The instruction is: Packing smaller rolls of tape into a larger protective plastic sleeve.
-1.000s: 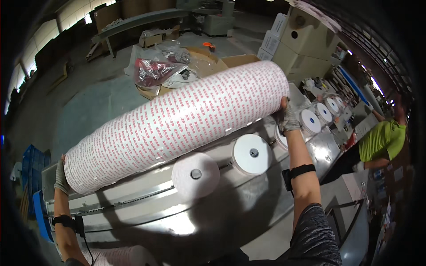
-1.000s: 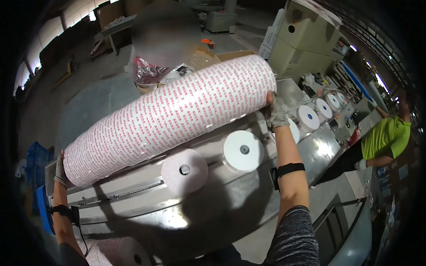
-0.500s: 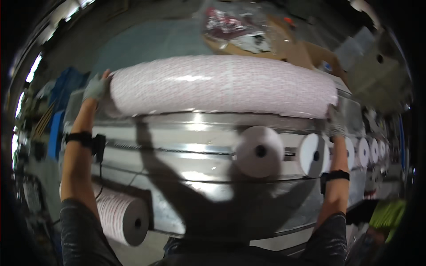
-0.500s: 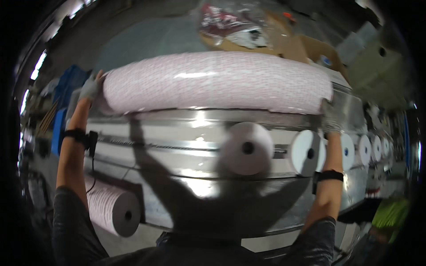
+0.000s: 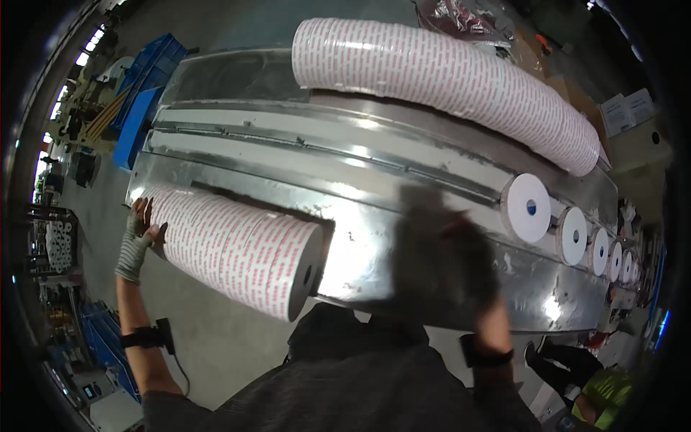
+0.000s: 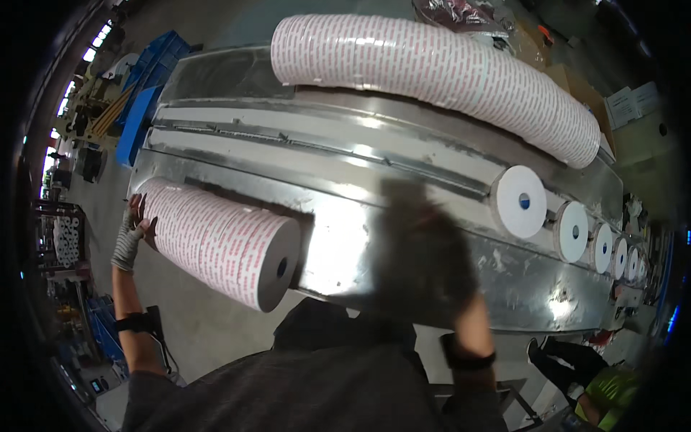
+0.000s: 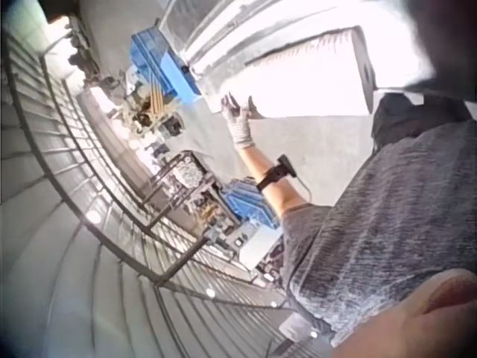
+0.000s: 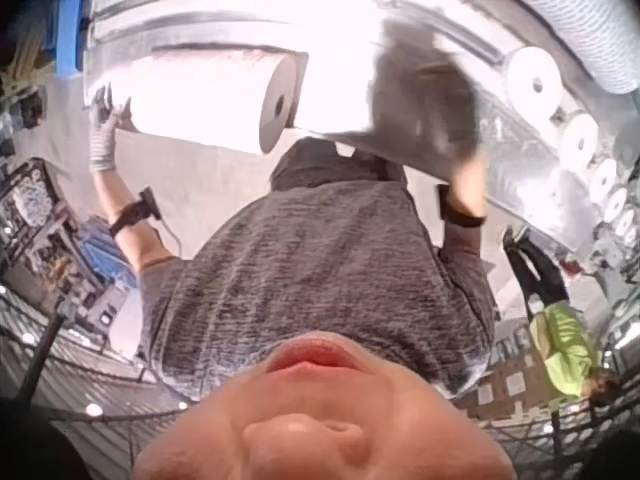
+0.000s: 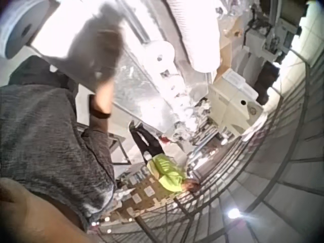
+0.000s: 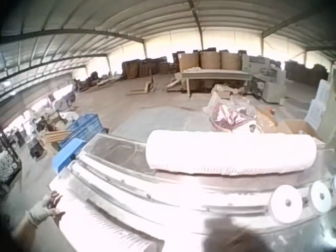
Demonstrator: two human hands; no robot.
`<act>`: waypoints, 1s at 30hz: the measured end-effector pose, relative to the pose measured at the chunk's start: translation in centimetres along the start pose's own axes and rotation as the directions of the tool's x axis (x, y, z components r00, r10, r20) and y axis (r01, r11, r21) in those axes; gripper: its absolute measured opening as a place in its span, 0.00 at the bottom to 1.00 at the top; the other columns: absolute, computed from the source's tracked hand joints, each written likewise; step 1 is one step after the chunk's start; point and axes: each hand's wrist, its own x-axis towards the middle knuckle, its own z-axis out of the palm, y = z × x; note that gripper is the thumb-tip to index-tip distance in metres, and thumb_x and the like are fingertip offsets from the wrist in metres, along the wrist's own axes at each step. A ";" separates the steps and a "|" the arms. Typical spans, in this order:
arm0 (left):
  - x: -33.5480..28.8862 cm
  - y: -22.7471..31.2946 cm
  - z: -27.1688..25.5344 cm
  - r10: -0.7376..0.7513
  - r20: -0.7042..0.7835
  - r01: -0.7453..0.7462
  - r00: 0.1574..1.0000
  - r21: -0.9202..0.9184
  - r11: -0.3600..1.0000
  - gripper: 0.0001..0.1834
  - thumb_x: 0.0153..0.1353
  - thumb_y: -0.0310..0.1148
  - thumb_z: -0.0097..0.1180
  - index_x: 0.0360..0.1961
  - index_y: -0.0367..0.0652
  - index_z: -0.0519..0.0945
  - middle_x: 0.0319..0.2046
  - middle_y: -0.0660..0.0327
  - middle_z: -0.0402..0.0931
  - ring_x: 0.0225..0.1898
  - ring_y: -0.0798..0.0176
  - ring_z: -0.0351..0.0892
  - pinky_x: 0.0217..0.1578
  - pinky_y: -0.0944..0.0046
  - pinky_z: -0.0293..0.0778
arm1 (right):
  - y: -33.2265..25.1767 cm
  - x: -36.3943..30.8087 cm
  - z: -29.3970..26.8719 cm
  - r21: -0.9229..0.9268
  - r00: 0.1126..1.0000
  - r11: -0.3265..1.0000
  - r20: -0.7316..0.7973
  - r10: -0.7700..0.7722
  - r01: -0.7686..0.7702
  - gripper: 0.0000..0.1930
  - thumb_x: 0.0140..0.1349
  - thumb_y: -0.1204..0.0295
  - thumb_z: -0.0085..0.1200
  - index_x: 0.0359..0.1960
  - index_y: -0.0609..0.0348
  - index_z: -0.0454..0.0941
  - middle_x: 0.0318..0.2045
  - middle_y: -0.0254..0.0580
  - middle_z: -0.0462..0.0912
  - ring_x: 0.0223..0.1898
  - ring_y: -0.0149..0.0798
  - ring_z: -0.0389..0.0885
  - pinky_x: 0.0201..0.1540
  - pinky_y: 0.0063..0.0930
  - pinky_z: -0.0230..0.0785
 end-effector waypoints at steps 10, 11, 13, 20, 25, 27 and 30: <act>5.5 -2.2 2.7 -0.367 0.078 0.371 0.927 -0.326 0.869 0.37 0.65 0.58 0.46 0.61 0.34 0.69 0.56 0.52 0.73 0.53 0.56 0.76 0.52 0.56 0.73 | 2.2 -5.5 18.0 -0.581 0.960 0.814 0.223 0.167 -0.007 0.64 0.44 0.43 0.68 0.72 0.62 0.38 0.69 0.68 0.44 0.72 0.60 0.42 0.72 0.43 0.41; 4.1 -3.1 1.7 -0.300 0.082 0.311 0.950 -0.305 0.900 0.36 0.65 0.56 0.47 0.61 0.35 0.69 0.56 0.50 0.72 0.53 0.55 0.75 0.51 0.56 0.75 | 2.6 -6.3 17.2 -0.654 0.977 0.752 0.201 0.070 0.081 0.66 0.43 0.44 0.68 0.72 0.64 0.32 0.70 0.70 0.39 0.73 0.59 0.37 0.73 0.42 0.36; 3.5 -0.1 7.4 -0.310 0.094 0.324 0.946 -0.292 0.900 0.35 0.66 0.55 0.48 0.62 0.35 0.68 0.57 0.49 0.71 0.54 0.54 0.74 0.53 0.56 0.73 | 1.2 -7.1 12.6 -0.586 0.996 0.809 -0.093 -0.012 -0.045 0.58 0.43 0.50 0.71 0.68 0.68 0.49 0.62 0.64 0.59 0.67 0.53 0.57 0.68 0.42 0.52; -2.2 15.8 24.9 -0.156 -0.064 0.162 0.986 0.110 0.981 0.37 0.63 0.41 0.58 0.69 0.39 0.58 0.65 0.45 0.60 0.67 0.50 0.59 0.66 0.56 0.54 | -4.9 -10.7 -6.6 -0.054 0.985 0.988 -0.106 0.139 -0.145 0.45 0.49 0.62 0.70 0.65 0.63 0.56 0.52 0.47 0.73 0.53 0.40 0.73 0.55 0.35 0.69; -6.6 32.2 39.6 0.492 0.272 -0.560 0.827 0.334 0.758 0.41 0.56 0.52 0.59 0.68 0.46 0.62 0.66 0.47 0.59 0.68 0.45 0.56 0.66 0.47 0.52 | -3.5 -11.6 -8.5 -0.147 0.975 0.977 -0.181 0.125 -0.153 0.51 0.47 0.59 0.71 0.69 0.61 0.51 0.61 0.54 0.67 0.59 0.51 0.69 0.62 0.39 0.62; -7.2 35.9 45.0 0.526 0.541 -0.751 0.656 0.398 0.527 0.43 0.54 0.62 0.53 0.66 0.47 0.65 0.64 0.48 0.62 0.65 0.42 0.60 0.63 0.43 0.54 | -1.7 -11.4 -9.3 -0.275 0.990 0.960 -0.140 0.020 -0.058 0.53 0.45 0.60 0.71 0.70 0.60 0.50 0.60 0.55 0.68 0.60 0.52 0.68 0.62 0.38 0.61; -6.8 36.1 48.0 0.521 0.614 -0.805 0.593 0.426 0.413 0.44 0.54 0.64 0.51 0.64 0.45 0.66 0.62 0.47 0.64 0.60 0.42 0.65 0.58 0.46 0.58 | -0.6 -10.1 -11.7 -0.203 0.996 0.978 -0.087 0.023 -0.041 0.46 0.48 0.62 0.67 0.67 0.62 0.56 0.56 0.58 0.70 0.60 0.52 0.68 0.61 0.38 0.62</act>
